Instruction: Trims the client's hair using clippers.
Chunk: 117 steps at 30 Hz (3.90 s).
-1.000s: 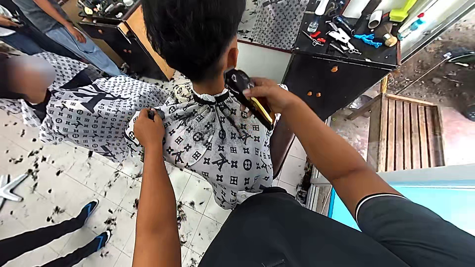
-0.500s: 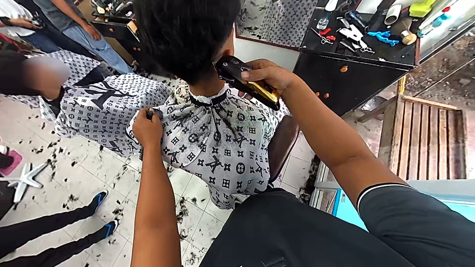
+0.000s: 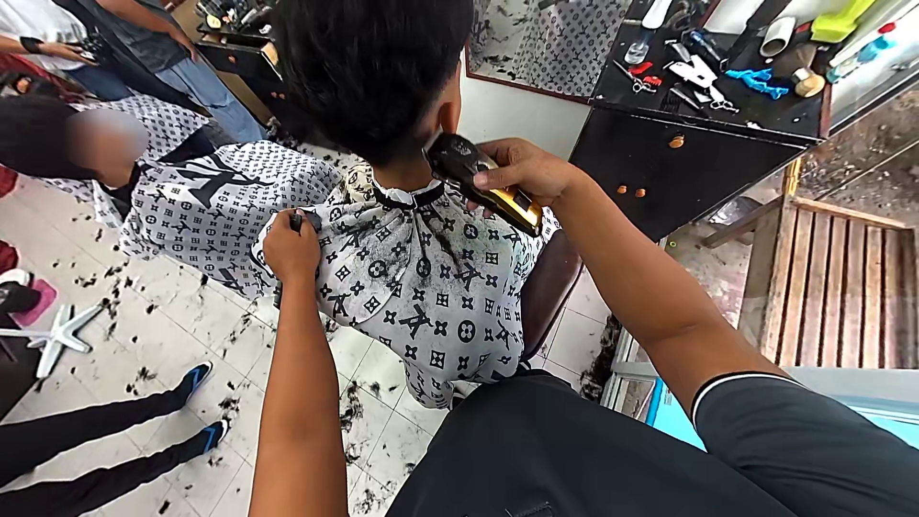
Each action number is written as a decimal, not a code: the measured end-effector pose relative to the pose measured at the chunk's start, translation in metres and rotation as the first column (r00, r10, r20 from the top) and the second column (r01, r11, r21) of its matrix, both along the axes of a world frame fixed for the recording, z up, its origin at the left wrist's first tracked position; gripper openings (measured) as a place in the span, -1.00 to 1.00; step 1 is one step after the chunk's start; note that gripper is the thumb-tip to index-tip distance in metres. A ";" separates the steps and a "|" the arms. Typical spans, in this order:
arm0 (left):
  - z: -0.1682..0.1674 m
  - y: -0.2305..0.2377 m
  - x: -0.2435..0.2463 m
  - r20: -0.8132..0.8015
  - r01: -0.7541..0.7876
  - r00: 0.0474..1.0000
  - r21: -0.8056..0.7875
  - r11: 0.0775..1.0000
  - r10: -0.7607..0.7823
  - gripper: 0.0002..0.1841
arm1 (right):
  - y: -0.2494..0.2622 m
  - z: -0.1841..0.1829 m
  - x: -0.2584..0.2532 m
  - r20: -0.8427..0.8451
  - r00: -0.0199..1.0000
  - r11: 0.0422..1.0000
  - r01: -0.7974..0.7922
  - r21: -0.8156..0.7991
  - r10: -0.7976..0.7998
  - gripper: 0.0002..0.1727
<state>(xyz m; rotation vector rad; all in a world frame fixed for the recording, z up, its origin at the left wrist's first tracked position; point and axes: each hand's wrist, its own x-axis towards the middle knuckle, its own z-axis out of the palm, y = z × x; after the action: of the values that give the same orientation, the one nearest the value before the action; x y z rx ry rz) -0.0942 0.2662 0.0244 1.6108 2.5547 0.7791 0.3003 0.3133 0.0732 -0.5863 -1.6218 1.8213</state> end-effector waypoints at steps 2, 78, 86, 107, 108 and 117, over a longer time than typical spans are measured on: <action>-0.002 0.001 -0.001 -0.001 -0.014 1.000 -0.009 1.000 0.014 -0.50 | -0.009 0.001 -0.003 0.060 0.998 0.999 0.028 -0.046 -0.025 -0.56; -0.005 0.000 -0.008 0.051 0.013 0.999 0.010 1.000 -0.014 -0.52 | -0.055 -0.017 -0.088 0.065 0.948 0.908 0.318 -0.271 -0.312 -0.61; -0.006 0.000 -0.011 0.067 0.026 0.997 0.022 0.999 -0.027 -0.51 | -0.049 -0.021 -0.103 0.098 0.902 0.907 0.419 0.039 -0.421 -0.31; -0.004 0.000 -0.012 0.082 0.024 0.996 0.012 1.000 -0.025 -0.51 | -0.064 -0.022 -0.135 0.089 0.859 0.853 0.511 -0.101 -0.504 -0.28; -0.004 0.000 -0.012 0.086 0.025 0.996 0.011 1.000 -0.026 -0.51 | -0.064 -0.022 -0.137 0.091 0.854 0.846 0.520 -0.118 -0.512 -0.28; -0.002 -0.001 -0.017 0.104 0.064 0.992 0.030 0.997 -0.067 -0.53 | -0.089 -0.023 -0.124 -0.092 0.927 0.921 0.344 -0.182 -0.364 -0.42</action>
<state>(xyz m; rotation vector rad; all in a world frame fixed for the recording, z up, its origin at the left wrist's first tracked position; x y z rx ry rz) -0.1109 0.2653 0.0225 1.6062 2.4174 0.8715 0.1768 0.2244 0.0498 -0.7692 -1.1996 1.6878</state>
